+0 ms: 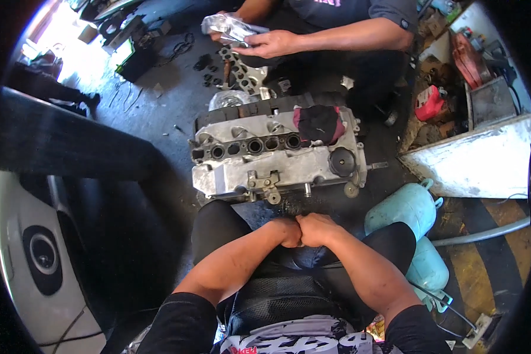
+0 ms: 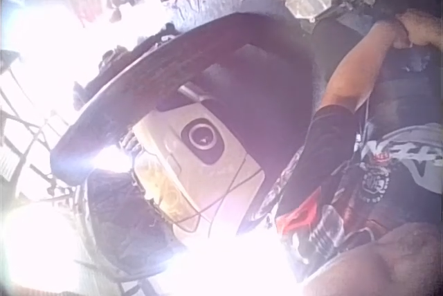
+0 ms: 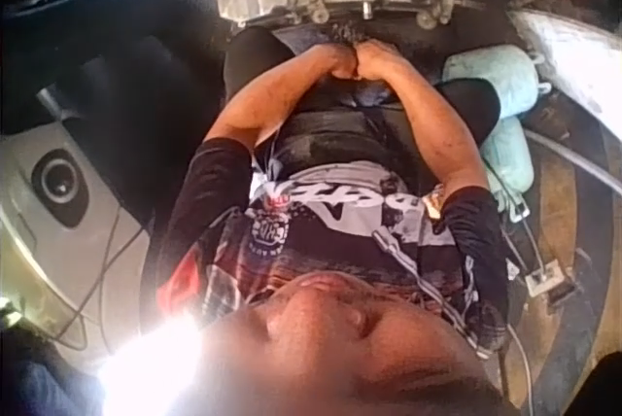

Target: Replacing parts and gaskets on an internal combustion engine cylinder head and valve cover.

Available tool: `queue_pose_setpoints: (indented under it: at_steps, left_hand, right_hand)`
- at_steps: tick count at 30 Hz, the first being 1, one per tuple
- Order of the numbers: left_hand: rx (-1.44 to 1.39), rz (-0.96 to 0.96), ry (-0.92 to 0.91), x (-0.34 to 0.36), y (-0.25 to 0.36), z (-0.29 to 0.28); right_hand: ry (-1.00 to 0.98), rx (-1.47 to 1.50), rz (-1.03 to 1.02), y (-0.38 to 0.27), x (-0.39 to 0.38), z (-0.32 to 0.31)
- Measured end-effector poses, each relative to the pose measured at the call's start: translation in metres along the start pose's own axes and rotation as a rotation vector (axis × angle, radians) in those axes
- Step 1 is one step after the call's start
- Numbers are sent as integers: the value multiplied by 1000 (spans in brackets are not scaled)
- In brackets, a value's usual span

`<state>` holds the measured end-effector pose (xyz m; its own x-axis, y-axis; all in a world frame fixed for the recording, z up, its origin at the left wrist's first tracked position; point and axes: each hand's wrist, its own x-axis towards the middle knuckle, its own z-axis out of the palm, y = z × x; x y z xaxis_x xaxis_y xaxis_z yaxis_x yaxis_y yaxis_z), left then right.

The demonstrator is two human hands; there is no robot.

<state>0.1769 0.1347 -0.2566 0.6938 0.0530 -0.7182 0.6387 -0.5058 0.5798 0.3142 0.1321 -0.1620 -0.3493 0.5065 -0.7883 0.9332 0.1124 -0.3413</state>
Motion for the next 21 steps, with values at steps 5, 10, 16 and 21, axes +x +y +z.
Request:
queue_pose_setpoints:
  at_steps: [5,10,16,21]
  left_hand:
    - [3,55,63,24,-5,4]
    - [64,88,6,24,-3,-3]
    - [-89,221,75,17,1,-9]
    - [-161,19,93,-3,-1,-15]
  right_hand:
    - [20,2,46,7,-6,5]
    - [89,14,59,0,-21,3]
    - [479,924,-607,-30,-150,-101]
    - [-248,1380,-1123,-23,-263,-153]
